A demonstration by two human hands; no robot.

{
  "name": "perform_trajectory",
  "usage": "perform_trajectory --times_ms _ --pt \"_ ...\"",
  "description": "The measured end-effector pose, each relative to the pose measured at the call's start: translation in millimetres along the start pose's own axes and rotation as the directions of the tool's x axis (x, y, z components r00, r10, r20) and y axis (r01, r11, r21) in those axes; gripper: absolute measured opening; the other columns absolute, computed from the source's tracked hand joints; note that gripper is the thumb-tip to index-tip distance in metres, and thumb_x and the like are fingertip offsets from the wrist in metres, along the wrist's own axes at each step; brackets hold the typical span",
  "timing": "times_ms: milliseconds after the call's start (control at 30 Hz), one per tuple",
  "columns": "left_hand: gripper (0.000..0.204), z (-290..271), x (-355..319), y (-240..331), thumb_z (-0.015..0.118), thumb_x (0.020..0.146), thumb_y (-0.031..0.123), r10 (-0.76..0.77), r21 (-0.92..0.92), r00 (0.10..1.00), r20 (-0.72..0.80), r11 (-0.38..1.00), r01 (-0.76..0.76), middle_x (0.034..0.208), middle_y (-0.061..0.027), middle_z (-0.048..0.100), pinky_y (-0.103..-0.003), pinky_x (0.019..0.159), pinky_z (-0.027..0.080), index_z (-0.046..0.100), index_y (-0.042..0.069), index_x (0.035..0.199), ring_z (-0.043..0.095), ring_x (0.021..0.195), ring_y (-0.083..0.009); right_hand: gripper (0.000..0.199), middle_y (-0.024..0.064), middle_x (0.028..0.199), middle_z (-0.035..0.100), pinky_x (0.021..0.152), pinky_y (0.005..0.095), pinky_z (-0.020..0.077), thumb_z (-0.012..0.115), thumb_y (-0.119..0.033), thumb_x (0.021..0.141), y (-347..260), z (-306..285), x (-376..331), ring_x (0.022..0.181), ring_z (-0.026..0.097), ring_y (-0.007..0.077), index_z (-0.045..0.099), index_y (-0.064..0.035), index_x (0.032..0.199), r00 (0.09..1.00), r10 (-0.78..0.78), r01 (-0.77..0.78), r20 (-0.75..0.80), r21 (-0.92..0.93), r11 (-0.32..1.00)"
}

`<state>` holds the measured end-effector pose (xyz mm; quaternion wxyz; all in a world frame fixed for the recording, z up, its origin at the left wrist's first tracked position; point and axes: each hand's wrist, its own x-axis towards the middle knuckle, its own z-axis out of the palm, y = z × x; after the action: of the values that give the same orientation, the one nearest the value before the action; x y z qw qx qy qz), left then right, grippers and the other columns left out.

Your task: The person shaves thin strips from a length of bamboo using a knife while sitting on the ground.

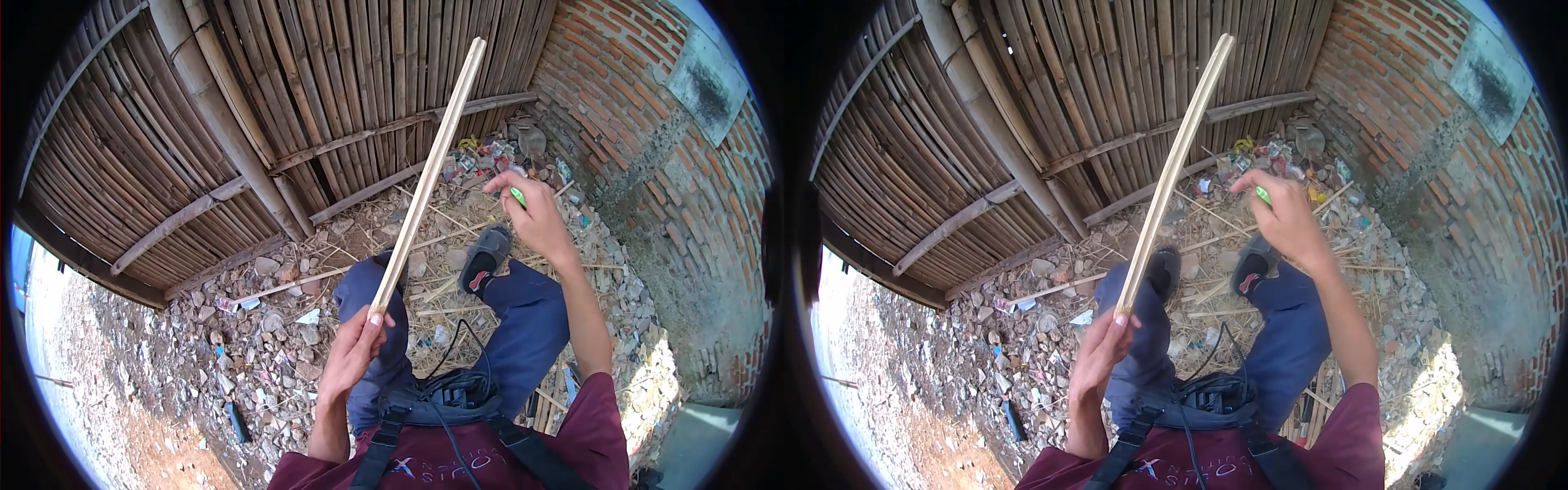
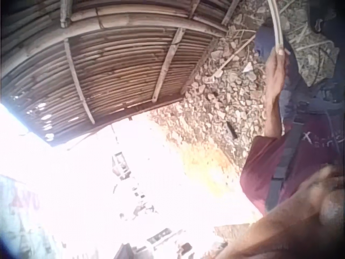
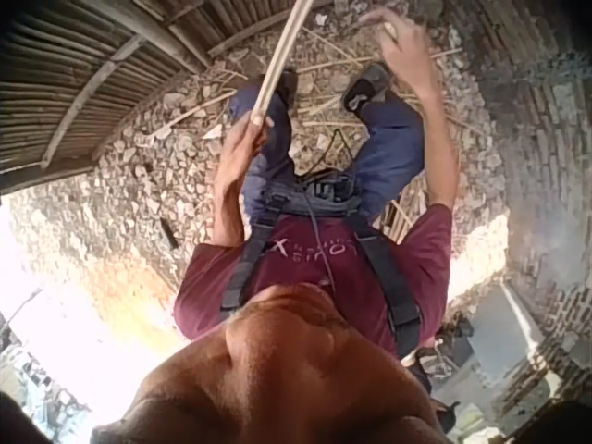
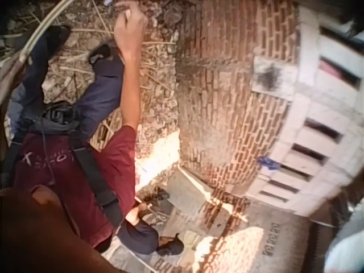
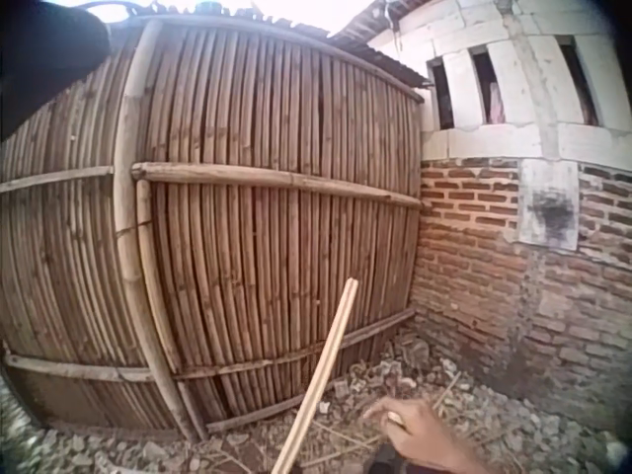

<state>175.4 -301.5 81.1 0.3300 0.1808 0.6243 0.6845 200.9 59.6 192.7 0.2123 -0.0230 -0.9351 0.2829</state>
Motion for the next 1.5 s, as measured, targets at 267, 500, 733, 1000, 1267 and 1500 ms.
perform_trajectory --times_ms 267,500,733,1000,1267,1500 --pt "0.032 45 36 23 0.047 0.117 0.031 0.059 0.014 0.998 0.018 0.998 -0.059 0.082 0.0047 0.047 -0.023 0.060 0.035 0.062 0.003 0.115 0.039 0.070 -0.0043 0.015 0.0213 0.095 0.072 0.072 0.0489 0.0525 0.062 -0.002 0.092 -1 30 -15 0.082 0.070 0.0436 0.067 0.0018 0.105 0.985 -0.164 0.166 -0.061 0.021 0.986" --pt "0.032 70 52 35 0.042 0.119 0.026 0.052 0.018 0.998 0.038 0.998 -0.053 0.075 0.0048 0.045 -0.024 0.057 0.033 0.061 0.001 0.112 0.037 0.064 -0.0053 0.022 0.0113 0.082 0.066 0.061 0.0464 0.0546 0.065 0.000 0.075 -4 64 -36 0.071 0.070 0.0358 0.063 -0.0057 0.096 0.959 -0.274 0.268 -0.064 -0.094 0.959" --pt "0.030 86 60 36 0.042 0.118 0.025 0.130 0.221 0.991 -0.021 0.968 -0.122 0.072 0.0041 0.045 -0.024 0.053 0.033 0.060 0.002 0.113 0.039 0.061 -0.0041 0.019 0.0085 0.079 0.066 0.054 0.0432 0.0542 0.068 -0.004 0.075 7 85 -42 0.063 0.070 0.0307 0.063 -0.0067 0.093 0.939 -0.321 0.290 -0.124 -0.218 0.932" --pt "0.026 91 70 28 0.046 0.116 0.018 0.227 0.402 0.971 -0.073 0.898 -0.179 0.067 -0.0051 0.052 -0.034 0.054 0.039 0.062 -0.001 0.110 0.047 0.057 -0.0136 0.012 0.0131 0.075 0.071 0.056 0.0456 0.0557 0.068 -0.007 0.080 3 88 -41 0.065 0.073 0.0335 0.064 -0.0074 0.092 0.973 -0.161 0.145 -0.166 -0.108 0.984" --pt "0.025 94 66 31 0.047 0.115 0.018 0.244 0.486 0.966 -0.083 0.856 -0.174 0.063 -0.0070 0.050 -0.037 0.054 0.039 0.062 -0.002 0.113 0.049 0.054 -0.0182 0.014 0.0189 0.069 0.069 0.061 0.0522 0.0561 0.064 -0.007 0.079 10 95 -40 0.066 0.072 0.0397 0.066 -0.0063 0.093 0.992 -0.120 0.119 -0.034 -0.030 0.992" --pt "0.025 91 48 29 0.049 0.115 0.017 0.255 0.442 0.964 -0.081 0.876 -0.195 0.064 -0.0098 0.054 -0.040 0.056 0.042 0.063 -0.003 0.112 0.052 0.054 -0.0221 0.015 0.0168 0.072 0.071 0.061 0.0506 0.0563 0.067 -0.008 0.078 -14 84 -51 0.066 0.073 0.0380 0.067 -0.0057 0.092 0.982 -0.189 0.187 -0.006 -0.103 0.977"
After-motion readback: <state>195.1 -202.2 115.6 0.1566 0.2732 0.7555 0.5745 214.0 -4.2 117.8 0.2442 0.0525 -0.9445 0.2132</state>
